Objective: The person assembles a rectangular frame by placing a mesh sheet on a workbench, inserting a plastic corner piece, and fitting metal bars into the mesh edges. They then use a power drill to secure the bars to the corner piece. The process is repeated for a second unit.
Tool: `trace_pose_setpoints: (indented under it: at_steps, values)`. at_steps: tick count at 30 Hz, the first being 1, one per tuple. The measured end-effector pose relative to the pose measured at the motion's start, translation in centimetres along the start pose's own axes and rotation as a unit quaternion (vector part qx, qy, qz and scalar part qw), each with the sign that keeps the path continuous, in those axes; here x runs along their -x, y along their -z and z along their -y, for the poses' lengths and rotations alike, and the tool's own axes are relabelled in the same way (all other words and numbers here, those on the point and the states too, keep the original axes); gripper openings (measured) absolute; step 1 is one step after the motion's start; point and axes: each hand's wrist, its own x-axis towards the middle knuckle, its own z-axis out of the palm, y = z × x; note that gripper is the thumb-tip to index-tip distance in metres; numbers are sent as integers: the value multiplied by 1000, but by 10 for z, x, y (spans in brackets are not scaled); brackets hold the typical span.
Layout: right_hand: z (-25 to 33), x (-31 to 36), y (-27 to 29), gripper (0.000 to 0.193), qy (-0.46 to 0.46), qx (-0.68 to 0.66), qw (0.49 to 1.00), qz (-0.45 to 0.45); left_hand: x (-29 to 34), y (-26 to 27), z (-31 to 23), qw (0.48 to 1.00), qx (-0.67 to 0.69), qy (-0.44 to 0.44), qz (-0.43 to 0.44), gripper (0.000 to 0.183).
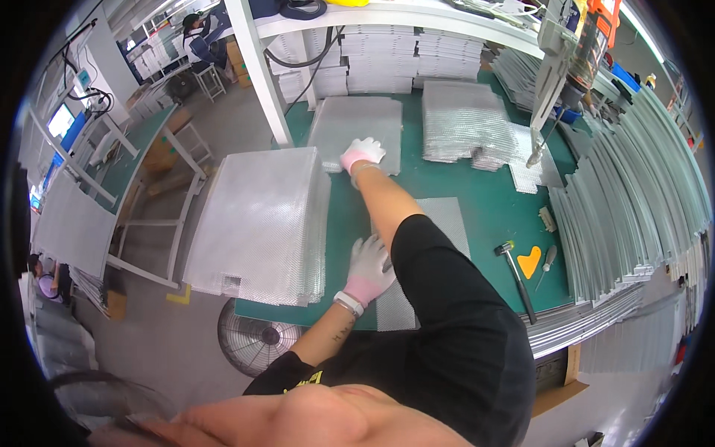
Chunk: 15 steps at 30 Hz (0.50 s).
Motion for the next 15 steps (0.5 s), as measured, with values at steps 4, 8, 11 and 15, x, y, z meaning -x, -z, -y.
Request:
trace_pose_setpoints:
  at_steps: [4,8,11,15]
  values:
    - [-23,-10,18,47,-60,14,998,-30,0,4,-1,1000,19,9,3,44]
    - [-32,-19,21,48,-95,-3,995,31,-1,6,-3,1000,30,11,0,43]
    - [-24,-28,13,48,-90,-9,996,12,-2,4,-1,1000,24,9,5,43]
    - [-20,-44,5,52,-162,-145,974,-64,-1,3,0,1000,20,8,-3,42]
